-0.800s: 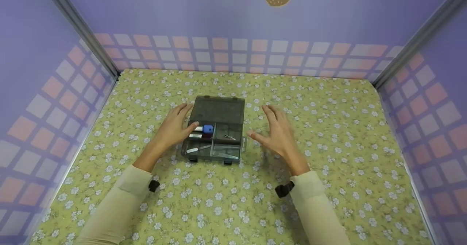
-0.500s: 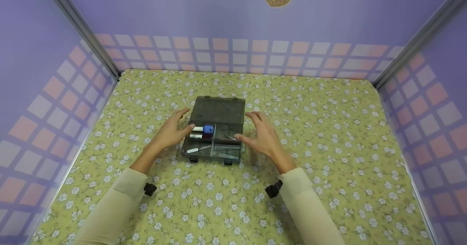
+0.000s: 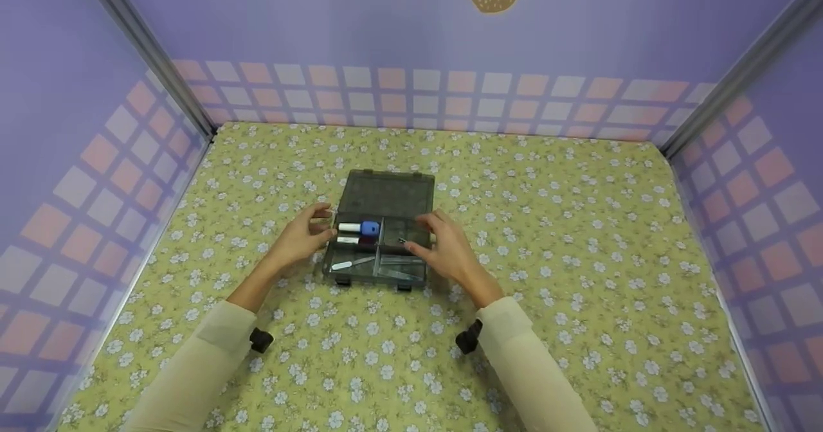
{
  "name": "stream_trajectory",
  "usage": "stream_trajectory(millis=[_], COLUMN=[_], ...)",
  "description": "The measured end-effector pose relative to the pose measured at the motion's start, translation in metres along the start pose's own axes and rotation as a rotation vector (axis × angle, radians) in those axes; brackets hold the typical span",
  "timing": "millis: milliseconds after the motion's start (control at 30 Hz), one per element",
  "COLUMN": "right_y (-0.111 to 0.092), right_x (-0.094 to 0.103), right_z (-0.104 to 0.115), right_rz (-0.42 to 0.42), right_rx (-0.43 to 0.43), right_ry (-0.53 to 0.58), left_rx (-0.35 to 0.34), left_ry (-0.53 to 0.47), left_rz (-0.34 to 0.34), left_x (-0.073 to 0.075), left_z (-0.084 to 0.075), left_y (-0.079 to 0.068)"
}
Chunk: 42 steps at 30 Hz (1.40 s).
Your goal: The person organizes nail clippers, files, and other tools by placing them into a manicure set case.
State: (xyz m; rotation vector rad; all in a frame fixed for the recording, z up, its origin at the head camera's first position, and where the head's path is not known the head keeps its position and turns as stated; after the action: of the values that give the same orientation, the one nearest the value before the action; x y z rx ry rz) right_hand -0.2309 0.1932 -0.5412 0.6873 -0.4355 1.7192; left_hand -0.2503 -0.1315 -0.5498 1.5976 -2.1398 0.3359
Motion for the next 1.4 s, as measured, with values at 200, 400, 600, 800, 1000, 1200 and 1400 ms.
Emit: stream_trajectory(millis=[200, 400, 600, 800, 1000, 1200, 1400], right_y=[-0.0039, -0.0048, -0.0052, -0.0048, -0.0042, -0.0032, -0.0022], right_x=[-0.005, -0.0062, -0.0048, -0.0041, -0.0038, -0.0051, -0.0054], right_z=[-0.0029, -0.0023, -0.0016, -0.0019, -0.0014, -0.003, -0.005], right_rz=[-0.006, -0.009, -0.006, 0.003, -0.009, -0.015, -0.016], right_rx=[-0.005, -0.028, -0.038, -0.053, -0.044, -0.044, -0.049], right_ry=[0.021, 0.047, 0.046, 0.055, 0.052, 0.06, 0.088], left_rx=[0.025, 0.027, 0.03, 0.03, 0.037, 0.037, 0.043], left_ry=[-0.027, -0.04, -0.047, -0.058, -0.037, -0.04, -0.024], left_rz=[0.001, -0.002, 0.006, 0.007, 0.004, -0.005, -0.01], left_x=[-0.0028, -0.0043, -0.0046, -0.0035, -0.0036, -0.0042, -0.0041], left_z=[0.0029, 0.0041, 0.0036, 0.0034, 0.0037, 0.0029, 0.0009], left_y=[-0.0039, -0.0029, -0.0026, -0.0027, -0.0029, -0.0034, -0.0031])
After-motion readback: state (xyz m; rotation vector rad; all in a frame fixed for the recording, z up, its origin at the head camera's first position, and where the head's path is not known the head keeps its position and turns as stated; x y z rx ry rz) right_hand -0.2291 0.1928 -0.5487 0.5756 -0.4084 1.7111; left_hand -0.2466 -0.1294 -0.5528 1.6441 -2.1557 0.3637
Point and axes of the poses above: each hand's wrist, its own y-axis towards the middle knuckle, its own x-axis out of the back of the hand, z = x × y, the point moved 2 cm from there along y, towards the middle knuckle, and after that the axes turned 13 degrees about -x, right-handed, at the moved point
